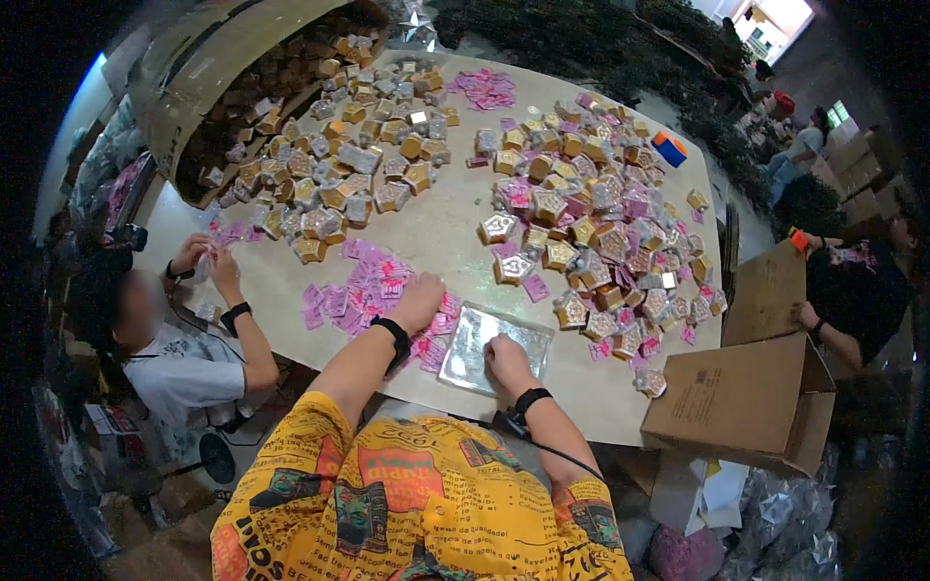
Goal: The person sits at a table in a warehouse and packs small, gold-wrapped items into clear plastic bags. They pick up an item, place it into a bag, and then insert a pink paper insert into the same bag before setting it aside. The process is repeated continuously with other workers visible in the background.
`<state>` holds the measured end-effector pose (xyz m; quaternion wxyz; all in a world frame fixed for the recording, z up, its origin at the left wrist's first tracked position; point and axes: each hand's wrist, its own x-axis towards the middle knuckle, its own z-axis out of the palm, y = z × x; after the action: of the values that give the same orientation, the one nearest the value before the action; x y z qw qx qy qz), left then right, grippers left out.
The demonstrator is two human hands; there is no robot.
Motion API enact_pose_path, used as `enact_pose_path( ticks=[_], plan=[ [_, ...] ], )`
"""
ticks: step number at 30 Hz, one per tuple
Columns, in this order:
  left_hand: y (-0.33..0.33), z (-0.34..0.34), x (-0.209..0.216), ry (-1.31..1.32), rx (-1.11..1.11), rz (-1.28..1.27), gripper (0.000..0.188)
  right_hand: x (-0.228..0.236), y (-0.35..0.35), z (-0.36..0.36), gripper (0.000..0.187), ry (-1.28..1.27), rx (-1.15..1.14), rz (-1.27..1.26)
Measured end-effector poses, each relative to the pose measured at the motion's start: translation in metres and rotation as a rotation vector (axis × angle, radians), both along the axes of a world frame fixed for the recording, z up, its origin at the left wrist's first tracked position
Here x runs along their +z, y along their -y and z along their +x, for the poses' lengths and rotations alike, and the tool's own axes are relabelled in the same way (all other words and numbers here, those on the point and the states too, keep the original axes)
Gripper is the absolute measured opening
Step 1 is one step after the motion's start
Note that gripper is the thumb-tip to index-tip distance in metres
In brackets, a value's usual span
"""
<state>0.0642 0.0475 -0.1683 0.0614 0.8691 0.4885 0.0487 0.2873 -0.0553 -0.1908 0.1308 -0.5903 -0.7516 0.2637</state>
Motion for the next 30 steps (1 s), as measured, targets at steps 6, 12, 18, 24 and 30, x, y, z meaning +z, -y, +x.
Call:
enact_pose_path(
  ticks=[6, 12, 18, 24, 30],
  plan=[
    [0.001, -0.013, 0.019, 0.254, 0.066, 0.084, 0.026, 0.030, 0.003, 0.011, 0.010, -0.083, -0.072, 0.032],
    [0.014, -0.035, 0.053, 0.690, 0.334, -0.194, 0.043, 0.036, 0.004, 0.016, 0.011, -0.207, -0.075, 0.137],
    [0.040, -0.056, 0.048, 1.254, 0.573, -0.568, 0.044, 0.045, 0.006, 0.008, 0.010, -0.138, -0.087, 0.192],
    [0.059, -0.040, 0.079, 1.550, 0.627, -0.760, 0.025, 0.052, 0.006, 0.010, 0.011, -0.003, -0.087, 0.141],
    [0.063, -0.029, 0.086, 1.731, 0.641, -1.017, 0.016, 0.067, -0.001, 0.010, 0.012, -0.296, -0.300, -0.111]
  ],
)
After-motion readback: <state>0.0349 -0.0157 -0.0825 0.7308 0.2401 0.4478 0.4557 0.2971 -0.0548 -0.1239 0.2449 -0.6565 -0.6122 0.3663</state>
